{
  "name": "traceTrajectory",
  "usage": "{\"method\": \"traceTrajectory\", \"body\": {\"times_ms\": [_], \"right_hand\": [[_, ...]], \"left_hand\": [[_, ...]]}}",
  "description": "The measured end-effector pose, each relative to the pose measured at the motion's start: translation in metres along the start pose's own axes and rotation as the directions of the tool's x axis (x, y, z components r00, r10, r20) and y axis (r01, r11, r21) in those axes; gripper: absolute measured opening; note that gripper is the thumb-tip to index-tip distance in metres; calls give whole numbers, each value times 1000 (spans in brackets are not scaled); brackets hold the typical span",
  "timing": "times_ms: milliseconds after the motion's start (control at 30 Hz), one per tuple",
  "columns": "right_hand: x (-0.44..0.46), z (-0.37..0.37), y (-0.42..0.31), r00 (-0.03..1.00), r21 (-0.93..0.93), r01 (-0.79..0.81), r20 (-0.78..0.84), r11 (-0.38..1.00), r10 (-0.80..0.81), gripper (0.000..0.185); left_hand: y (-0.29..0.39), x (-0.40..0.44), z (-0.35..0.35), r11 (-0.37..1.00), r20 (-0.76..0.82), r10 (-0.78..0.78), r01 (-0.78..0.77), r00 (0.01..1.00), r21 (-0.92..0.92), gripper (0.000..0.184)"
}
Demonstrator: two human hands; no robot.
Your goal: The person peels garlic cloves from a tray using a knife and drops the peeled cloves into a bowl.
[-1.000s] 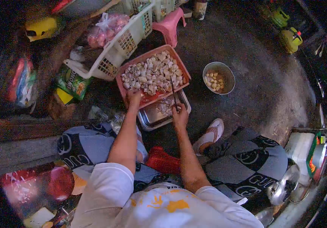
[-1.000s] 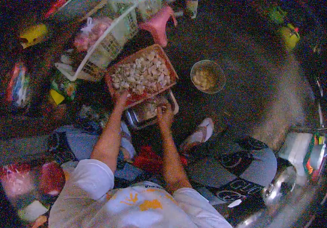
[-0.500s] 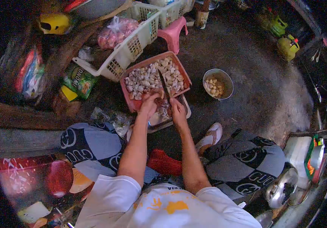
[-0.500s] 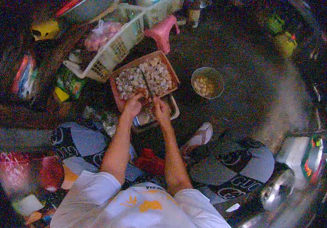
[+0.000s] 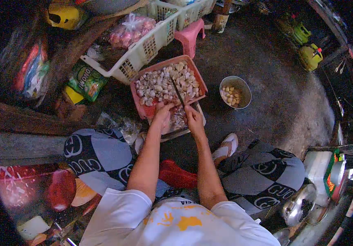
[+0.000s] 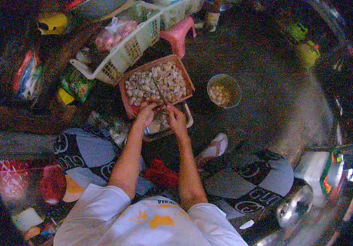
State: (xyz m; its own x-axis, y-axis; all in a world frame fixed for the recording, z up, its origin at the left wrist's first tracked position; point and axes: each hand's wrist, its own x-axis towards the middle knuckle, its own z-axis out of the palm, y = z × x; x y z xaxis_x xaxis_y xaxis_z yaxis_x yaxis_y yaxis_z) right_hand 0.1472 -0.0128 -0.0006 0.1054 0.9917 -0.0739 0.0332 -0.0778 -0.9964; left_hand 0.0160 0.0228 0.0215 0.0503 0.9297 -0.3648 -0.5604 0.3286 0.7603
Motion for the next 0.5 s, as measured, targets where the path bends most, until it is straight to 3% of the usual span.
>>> {"method": "traceTrajectory", "body": {"times_ms": [100,267,367,500], "right_hand": [[0,-3,2,996,-137,-84,13,987,86,38],[-7,-1,-18,993,-248,-112,17,962,120,37],[-11,6,-26,990,-217,86,-92,972,-108,35],[-10,8,-17,994,-177,-2,-110,984,-17,34]], "left_hand": [[-4,3,-4,998,13,-12,11,1000,55,6],[-10,-1,3,999,-122,52,-51,991,6,11],[-7,-7,10,996,-148,87,-83,985,32,16],[-7,-14,19,987,-174,151,-139,973,79,14]]}}
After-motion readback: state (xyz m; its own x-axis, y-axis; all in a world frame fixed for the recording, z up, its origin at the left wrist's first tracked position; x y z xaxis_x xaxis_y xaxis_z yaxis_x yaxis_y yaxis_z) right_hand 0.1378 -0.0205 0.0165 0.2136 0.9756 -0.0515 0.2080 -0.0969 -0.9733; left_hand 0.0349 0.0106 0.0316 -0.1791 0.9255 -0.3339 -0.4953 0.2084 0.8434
